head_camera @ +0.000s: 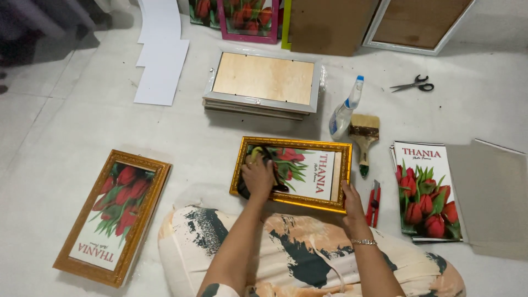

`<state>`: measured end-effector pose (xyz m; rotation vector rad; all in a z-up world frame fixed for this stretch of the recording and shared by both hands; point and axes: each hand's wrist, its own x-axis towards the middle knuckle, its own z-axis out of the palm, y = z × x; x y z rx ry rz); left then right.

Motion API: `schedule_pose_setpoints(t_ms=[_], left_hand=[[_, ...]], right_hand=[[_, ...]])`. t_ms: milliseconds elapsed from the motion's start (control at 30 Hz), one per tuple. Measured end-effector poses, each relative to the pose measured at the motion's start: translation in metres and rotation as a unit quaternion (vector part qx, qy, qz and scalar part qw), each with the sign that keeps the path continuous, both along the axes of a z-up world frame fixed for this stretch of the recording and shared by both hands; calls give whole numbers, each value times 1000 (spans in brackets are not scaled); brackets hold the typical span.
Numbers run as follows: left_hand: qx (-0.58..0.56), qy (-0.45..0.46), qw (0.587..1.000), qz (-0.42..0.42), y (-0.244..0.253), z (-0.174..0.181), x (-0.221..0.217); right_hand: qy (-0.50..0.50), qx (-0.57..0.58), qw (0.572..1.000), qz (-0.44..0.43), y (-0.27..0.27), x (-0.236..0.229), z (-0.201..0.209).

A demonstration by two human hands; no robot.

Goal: Cleaning and dusting picture frames and backing boards using a brush and a cloth

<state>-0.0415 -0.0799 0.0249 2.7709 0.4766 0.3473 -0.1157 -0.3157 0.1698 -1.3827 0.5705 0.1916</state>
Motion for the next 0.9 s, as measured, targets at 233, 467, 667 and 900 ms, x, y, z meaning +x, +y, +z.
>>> schedule_pose_setpoints(t_ms=[233, 467, 667, 900], left_hand=[[-42, -77, 949, -302, -112, 41, -51], [-41, -92, 881, -462, -22, 23, -48], [65, 16, 975, -213, 71, -15, -26], [-100, 7, 971, -217, -40, 22, -37]], right_hand=[[11, 38, 999, -18, -8, 0, -19], [-1, 54, 998, -31, -13, 2, -38], [24, 6, 1000, 14, -8, 2, -7], [30, 2, 1000, 5, 5, 5, 14]])
